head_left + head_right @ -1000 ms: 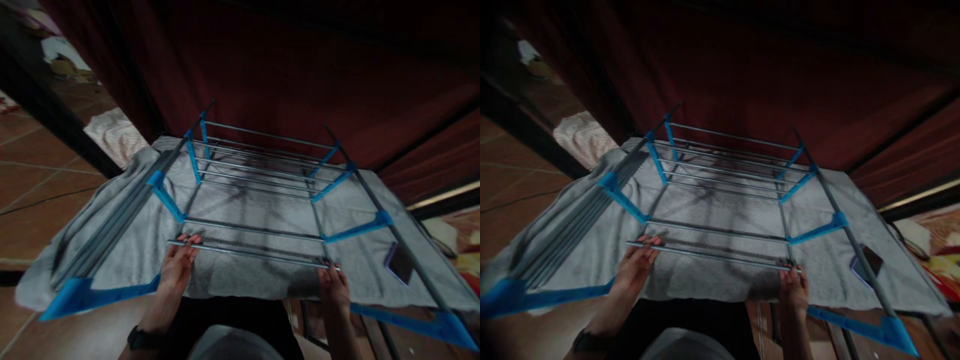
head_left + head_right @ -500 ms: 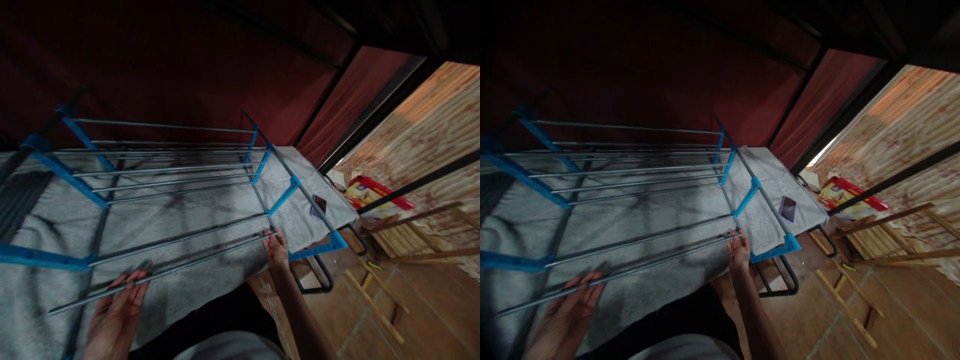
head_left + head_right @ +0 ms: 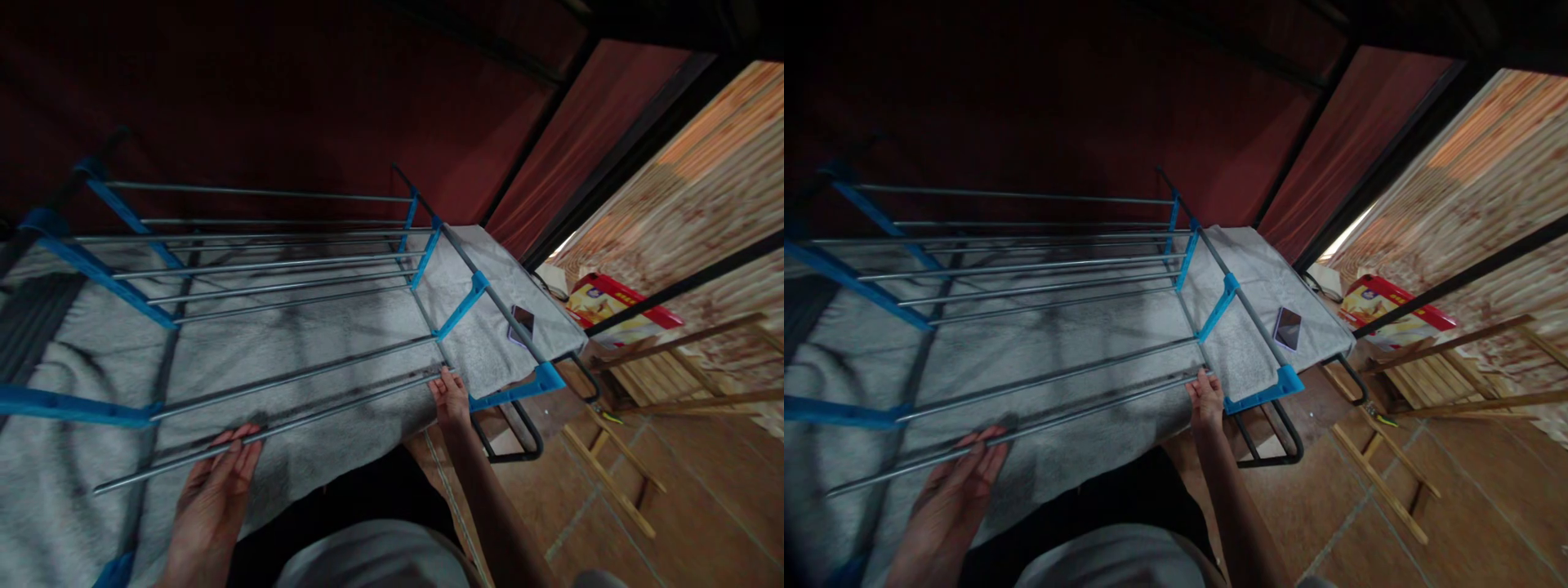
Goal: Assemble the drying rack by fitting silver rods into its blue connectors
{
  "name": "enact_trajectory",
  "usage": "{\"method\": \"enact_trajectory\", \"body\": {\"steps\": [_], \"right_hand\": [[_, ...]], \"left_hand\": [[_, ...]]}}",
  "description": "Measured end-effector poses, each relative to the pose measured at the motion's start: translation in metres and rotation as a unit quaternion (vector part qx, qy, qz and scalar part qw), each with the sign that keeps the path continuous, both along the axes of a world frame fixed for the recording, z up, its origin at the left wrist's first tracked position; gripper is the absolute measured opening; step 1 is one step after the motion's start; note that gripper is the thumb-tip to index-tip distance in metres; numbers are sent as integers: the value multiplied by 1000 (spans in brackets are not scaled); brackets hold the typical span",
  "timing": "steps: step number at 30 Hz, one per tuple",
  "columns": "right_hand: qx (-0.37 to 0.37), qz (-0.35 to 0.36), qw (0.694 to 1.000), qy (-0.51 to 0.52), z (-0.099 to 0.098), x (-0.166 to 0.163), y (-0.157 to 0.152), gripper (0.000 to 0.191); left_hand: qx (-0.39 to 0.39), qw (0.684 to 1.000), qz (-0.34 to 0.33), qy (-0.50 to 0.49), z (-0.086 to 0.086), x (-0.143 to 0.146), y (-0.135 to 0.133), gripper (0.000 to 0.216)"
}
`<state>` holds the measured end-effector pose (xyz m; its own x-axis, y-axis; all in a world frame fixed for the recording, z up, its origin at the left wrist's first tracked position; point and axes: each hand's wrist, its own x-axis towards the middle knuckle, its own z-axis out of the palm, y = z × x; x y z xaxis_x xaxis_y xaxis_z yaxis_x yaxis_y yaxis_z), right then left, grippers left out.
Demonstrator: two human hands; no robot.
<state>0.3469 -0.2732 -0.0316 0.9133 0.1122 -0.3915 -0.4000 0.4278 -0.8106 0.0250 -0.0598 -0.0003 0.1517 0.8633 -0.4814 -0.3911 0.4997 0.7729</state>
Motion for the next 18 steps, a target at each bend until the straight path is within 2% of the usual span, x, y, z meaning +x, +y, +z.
{"method": "enact_trajectory", "body": {"steps": [8,18], "right_hand": [[5,34,999,2,-12,6,-10,30],[8,70,997,21,-8,1,-12,28]], "left_hand": [[-9,999,-19,-26,6,13,-12,25],[-1,998,-29,-55,-1,19,-25,30]]}}
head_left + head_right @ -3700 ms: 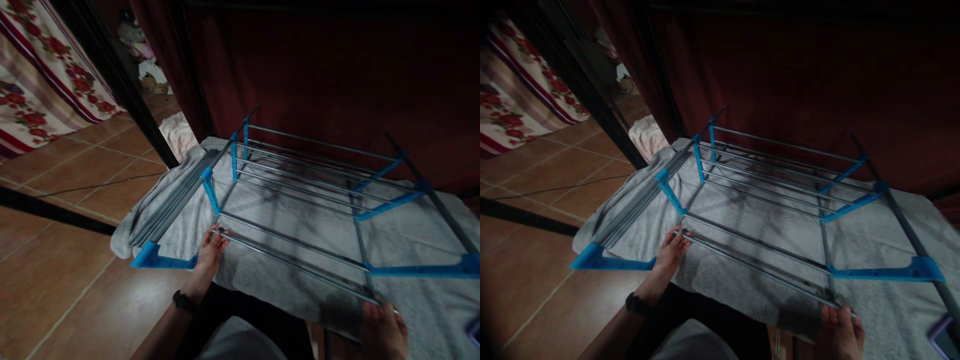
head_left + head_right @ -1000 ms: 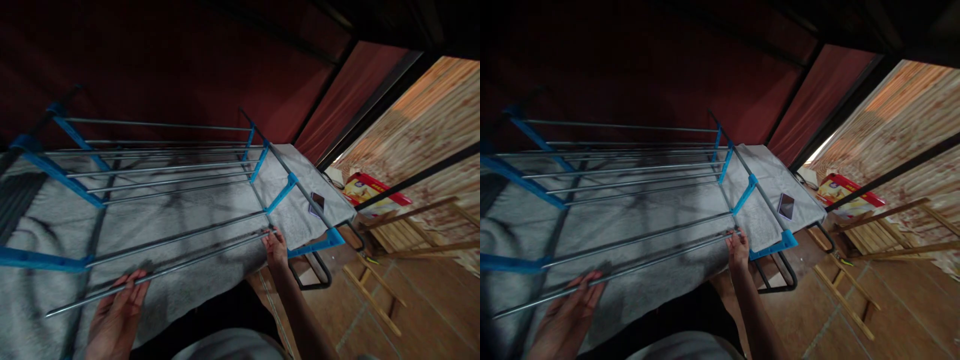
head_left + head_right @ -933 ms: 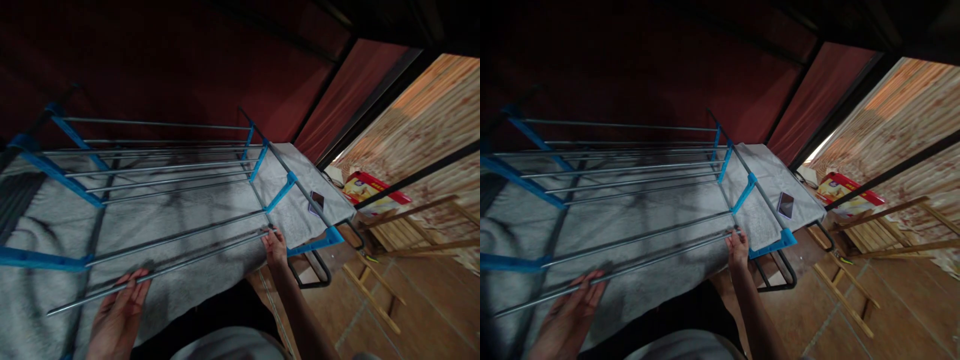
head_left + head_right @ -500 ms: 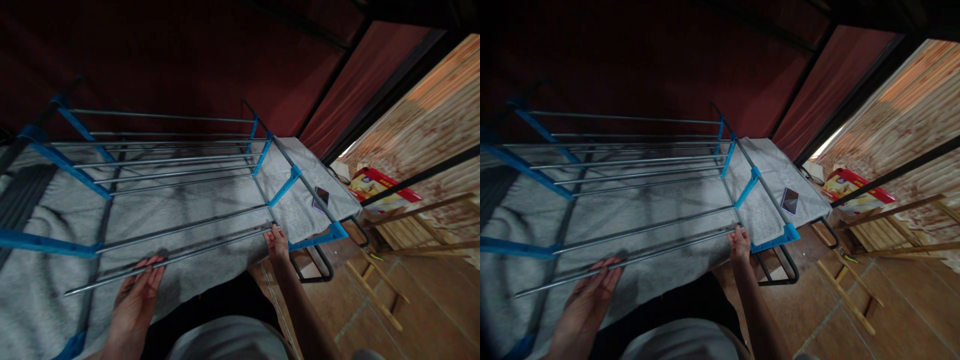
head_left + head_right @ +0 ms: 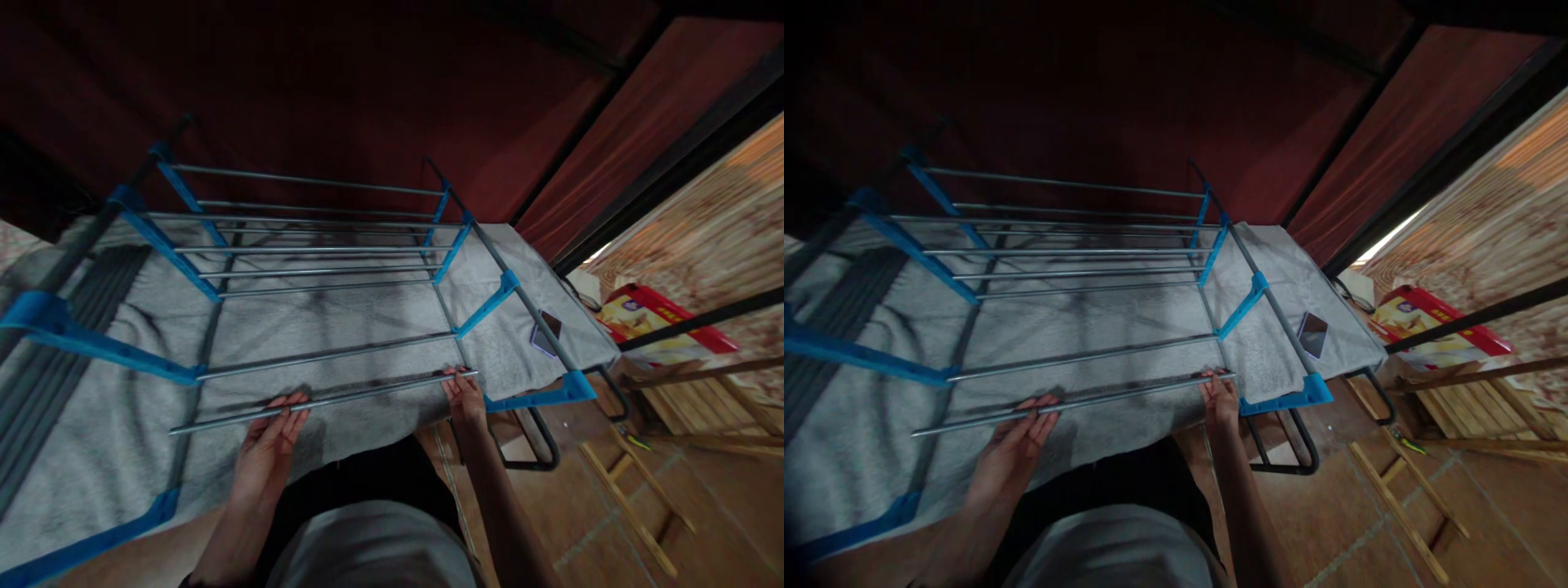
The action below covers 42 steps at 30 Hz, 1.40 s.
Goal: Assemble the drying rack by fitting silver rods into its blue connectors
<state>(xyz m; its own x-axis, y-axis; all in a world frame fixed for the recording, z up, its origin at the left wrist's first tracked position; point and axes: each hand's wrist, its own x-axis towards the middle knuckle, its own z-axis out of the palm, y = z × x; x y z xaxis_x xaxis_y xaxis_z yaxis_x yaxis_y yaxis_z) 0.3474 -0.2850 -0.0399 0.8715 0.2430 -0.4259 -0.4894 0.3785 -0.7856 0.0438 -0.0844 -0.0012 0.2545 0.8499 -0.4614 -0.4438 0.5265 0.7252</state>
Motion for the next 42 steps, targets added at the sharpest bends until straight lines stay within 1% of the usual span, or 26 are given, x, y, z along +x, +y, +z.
{"method": "enact_trajectory", "body": {"steps": [6,12,17,20,23,26,29,30,33,35,39,42], "right_hand": [[-11,44,999,29,1,-15,5,24],[-9,80,996,50,4,-29,9,27],[-6,106,994,39,8,-43,13,29],[-4,112,993,27,12,-53,16,24],[7,108,994,27,17,-58,17,16],[18,101,994,39,20,-53,14,8],[9,84,995,57,25,-43,9,1],[6,75,995,69,27,-40,8,3],[9,53,994,97,37,-36,7,13],[24,60,993,101,49,-39,9,14],[70,106,983,131,79,-56,20,12],[88,120,971,185,103,-71,33,18]], "left_hand": [[-15,1000,-10,-25,4,5,-15,34],[-30,999,-3,-42,7,8,-25,38],[-28,999,-14,-41,12,10,-31,40],[-12,999,-33,-33,21,13,-33,42],[23,998,-58,-32,34,23,-34,44],[58,994,-90,-30,47,39,-35,46],[87,989,-116,-24,58,54,-37,47],[97,987,-123,-21,61,58,-38,47],[128,982,-138,-8,71,67,-39,47],[151,978,-143,-2,79,70,-38,47],[220,964,-150,6,98,73,-36,46],[287,945,-157,23,111,77,-38,49]]}}
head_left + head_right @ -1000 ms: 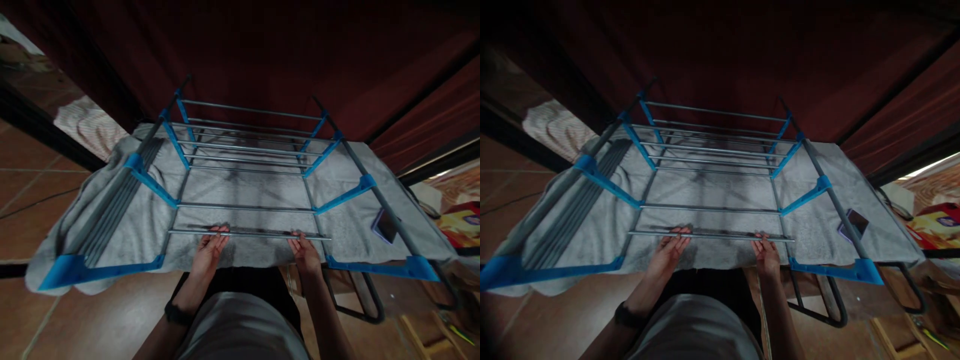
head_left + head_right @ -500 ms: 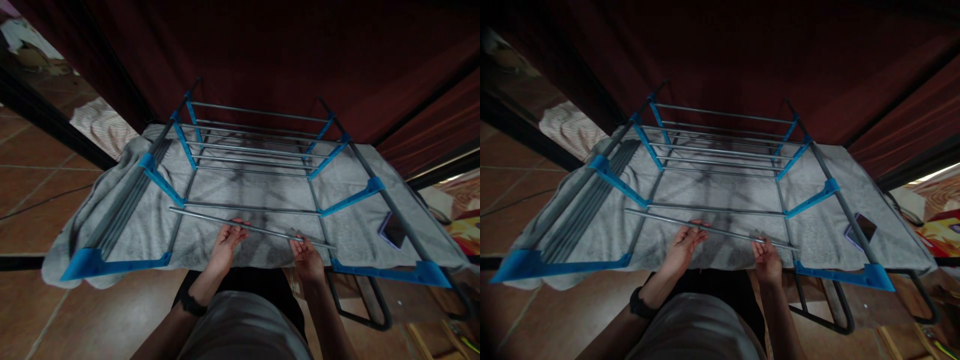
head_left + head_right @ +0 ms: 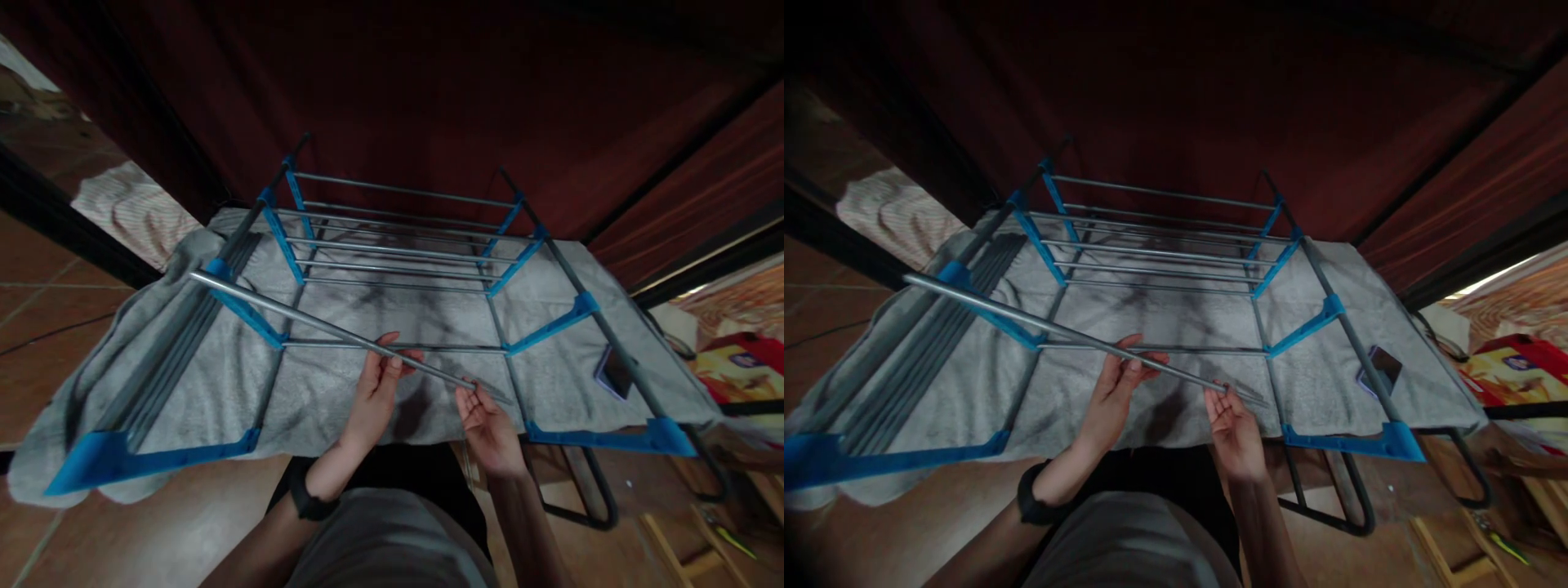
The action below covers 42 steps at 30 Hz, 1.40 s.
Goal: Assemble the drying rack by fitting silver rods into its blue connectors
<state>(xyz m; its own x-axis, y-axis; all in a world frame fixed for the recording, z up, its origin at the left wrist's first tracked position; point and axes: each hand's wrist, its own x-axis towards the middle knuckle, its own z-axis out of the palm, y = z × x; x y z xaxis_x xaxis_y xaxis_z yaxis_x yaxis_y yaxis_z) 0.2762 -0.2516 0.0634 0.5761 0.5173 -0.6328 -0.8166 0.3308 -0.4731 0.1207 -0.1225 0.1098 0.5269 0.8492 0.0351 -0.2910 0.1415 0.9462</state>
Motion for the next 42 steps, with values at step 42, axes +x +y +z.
{"method": "enact_trajectory", "body": {"steps": [42], "right_hand": [[32,28,995,-95,-19,-4,14,25]], "left_hand": [[558,691,-133,439,-58,-28,39,43]]}}
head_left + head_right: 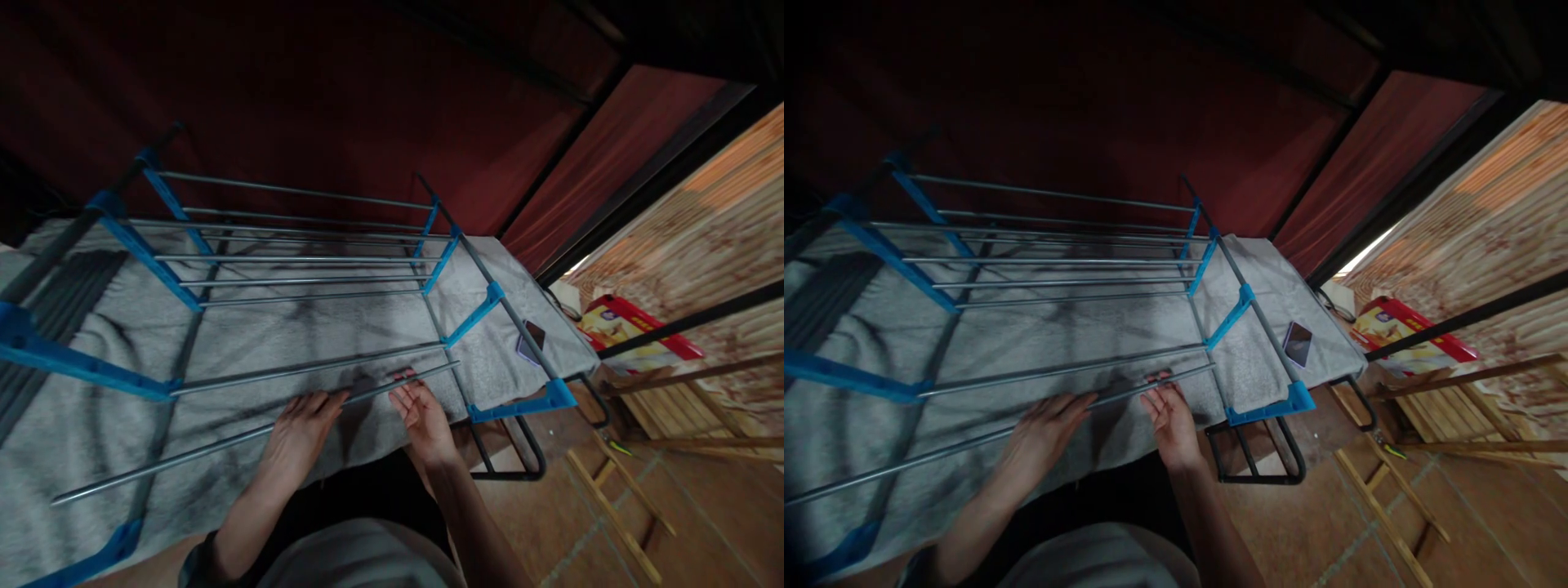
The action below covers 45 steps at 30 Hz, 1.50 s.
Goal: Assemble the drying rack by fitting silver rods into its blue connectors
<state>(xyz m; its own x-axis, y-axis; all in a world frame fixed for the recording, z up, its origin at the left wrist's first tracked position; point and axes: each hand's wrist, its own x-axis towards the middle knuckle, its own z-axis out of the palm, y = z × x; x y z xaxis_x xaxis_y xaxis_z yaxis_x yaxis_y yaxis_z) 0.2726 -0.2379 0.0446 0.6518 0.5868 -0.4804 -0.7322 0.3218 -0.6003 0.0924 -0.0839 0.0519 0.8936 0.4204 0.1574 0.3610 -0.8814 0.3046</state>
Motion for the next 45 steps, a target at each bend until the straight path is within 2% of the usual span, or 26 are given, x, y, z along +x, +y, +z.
{"method": "enact_trajectory", "body": {"steps": [4,11,19,24,34,37,41,43,45], "right_hand": [[-13,-9,1000,-27,-6,12,-2,26],[-35,-32,998,-37,-34,30,-4,27],[-63,-56,995,-53,-49,55,-12,25],[-76,-77,992,-66,-54,70,-19,20],[-96,-96,986,-100,-59,79,-25,19],[-110,-99,983,-110,-61,82,-26,20],[-122,-99,982,-107,-62,87,-33,34],[-124,-91,984,-95,-66,93,-37,33],[-142,-121,980,-73,-72,99,-42,27]], "left_hand": [[-24,999,6,24,-6,2,0,46],[-41,998,43,35,-22,-6,4,41],[-48,990,113,66,-46,-50,23,44],[-34,989,138,38,-57,-78,36,43],[-18,988,156,-2,-74,-102,52,41],[-9,986,165,1,-71,-102,48,38],[-13,983,180,23,-52,-98,33,39],[-5,979,197,49,-42,-95,26,40],[3,977,198,77,-35,-92,21,41]]}}
